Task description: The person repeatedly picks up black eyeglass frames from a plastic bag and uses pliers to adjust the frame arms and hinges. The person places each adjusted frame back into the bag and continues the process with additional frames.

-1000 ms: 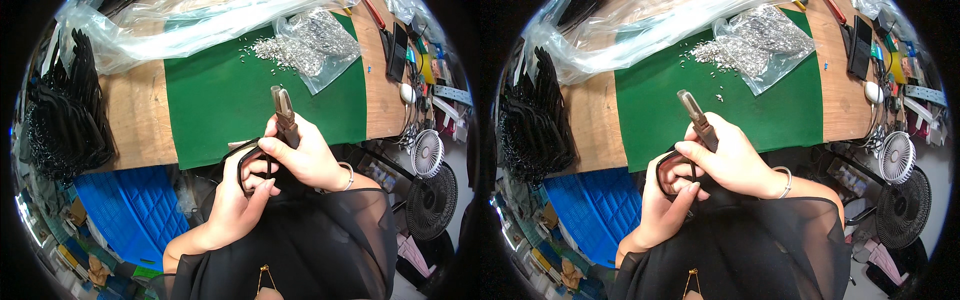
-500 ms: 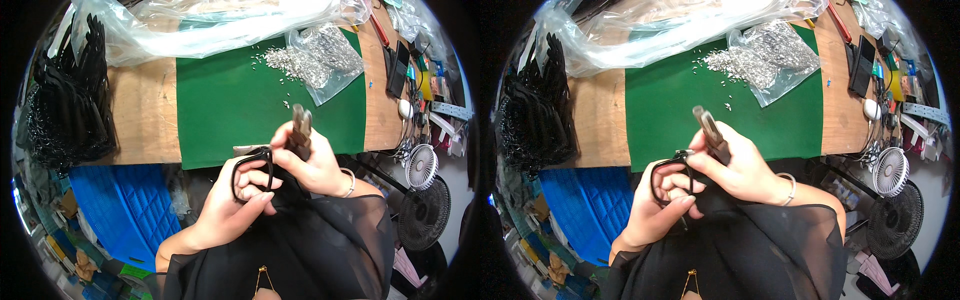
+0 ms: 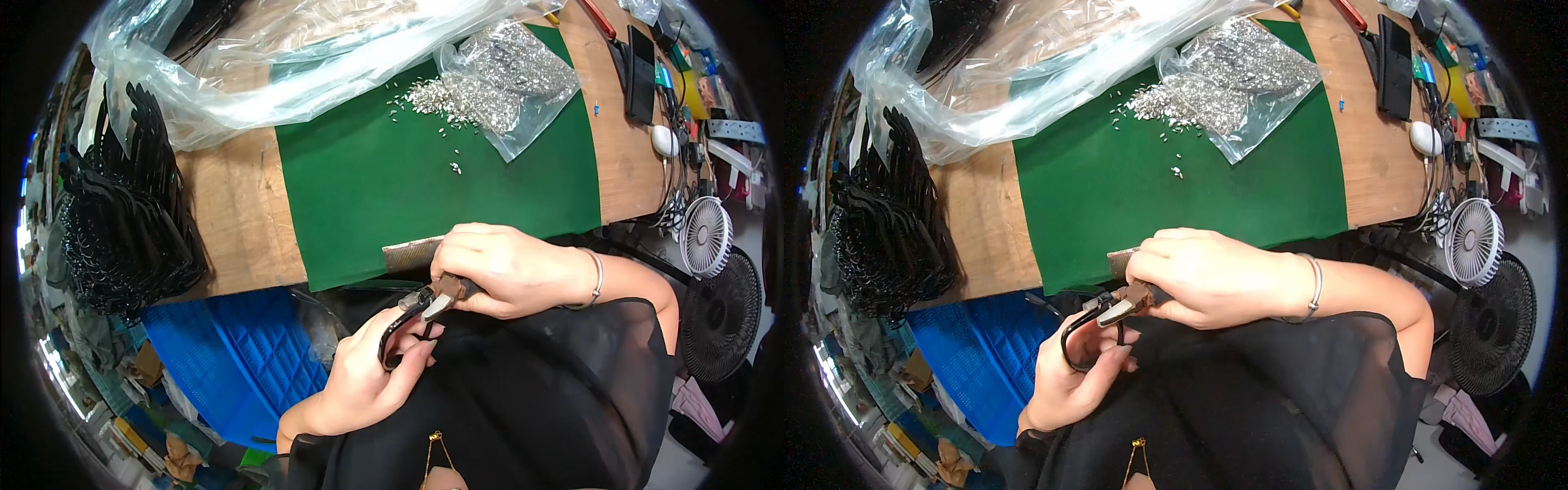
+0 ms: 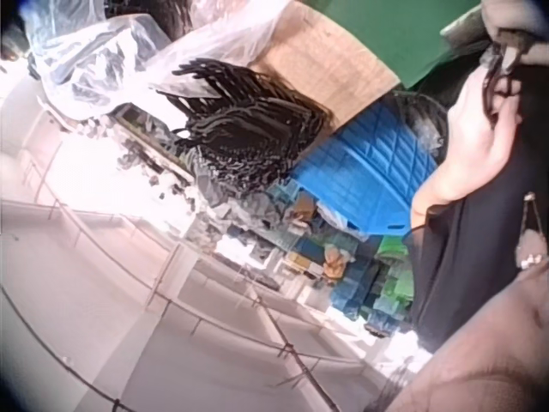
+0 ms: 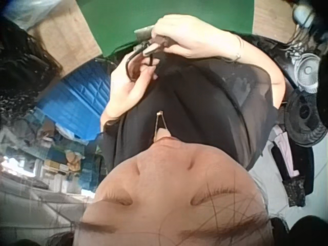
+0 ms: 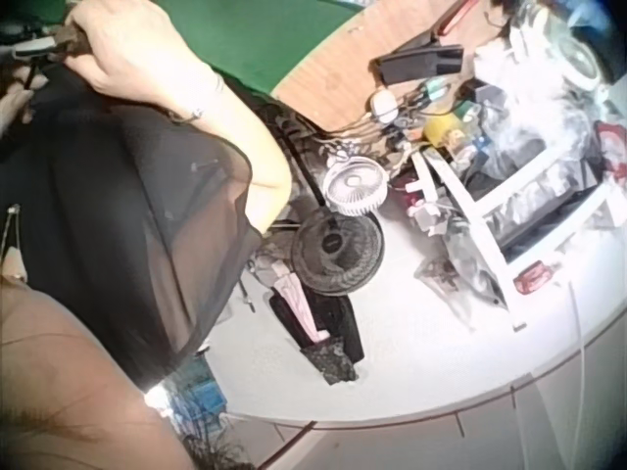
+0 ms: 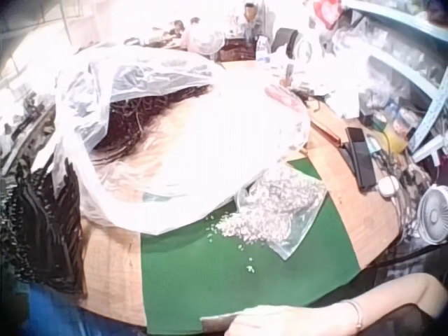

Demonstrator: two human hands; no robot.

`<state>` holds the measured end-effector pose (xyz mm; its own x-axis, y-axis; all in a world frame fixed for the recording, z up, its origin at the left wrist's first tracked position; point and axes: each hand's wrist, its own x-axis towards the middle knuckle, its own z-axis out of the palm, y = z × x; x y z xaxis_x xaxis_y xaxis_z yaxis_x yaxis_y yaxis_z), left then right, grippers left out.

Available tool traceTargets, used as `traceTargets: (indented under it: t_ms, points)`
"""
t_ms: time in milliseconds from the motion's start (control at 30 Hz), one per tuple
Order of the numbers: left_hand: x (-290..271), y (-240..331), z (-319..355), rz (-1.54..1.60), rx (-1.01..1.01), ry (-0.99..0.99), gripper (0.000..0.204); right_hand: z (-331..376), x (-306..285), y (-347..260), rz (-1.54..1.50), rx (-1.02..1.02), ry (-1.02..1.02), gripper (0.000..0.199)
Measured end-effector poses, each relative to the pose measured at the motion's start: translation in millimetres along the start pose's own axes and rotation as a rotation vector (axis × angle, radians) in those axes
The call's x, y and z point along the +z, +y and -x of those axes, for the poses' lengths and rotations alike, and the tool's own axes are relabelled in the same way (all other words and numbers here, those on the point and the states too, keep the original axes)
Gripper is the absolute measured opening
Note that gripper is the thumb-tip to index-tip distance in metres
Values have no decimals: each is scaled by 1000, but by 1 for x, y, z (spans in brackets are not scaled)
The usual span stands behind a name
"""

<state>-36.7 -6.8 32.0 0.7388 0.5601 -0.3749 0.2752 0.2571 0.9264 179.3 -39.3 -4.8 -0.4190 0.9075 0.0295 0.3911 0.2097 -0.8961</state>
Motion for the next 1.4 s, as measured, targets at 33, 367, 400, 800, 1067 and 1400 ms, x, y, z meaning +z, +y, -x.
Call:
traceTargets:
  t_ms: [33,367,400,800,1067,1400]
  points:
    - [-1,1,-2,-128,42,-14,37,0,-1,2,5,-17,-9,20]
    - [-7,-9,-18,-533,322,-44,28,3,15,19,243,-124,177,24]
    - [-9,-13,-22,-533,357,-62,27,3,17,22,235,-127,209,22]
    - [-9,2,-23,78,173,255,52,-25,11,7,535,-232,409,22]
    - [-45,-9,-60,-441,68,495,37,-9,3,31,296,44,355,23]
    - [-128,-64,-83,-1042,382,547,18,9,0,47,246,111,481,20]
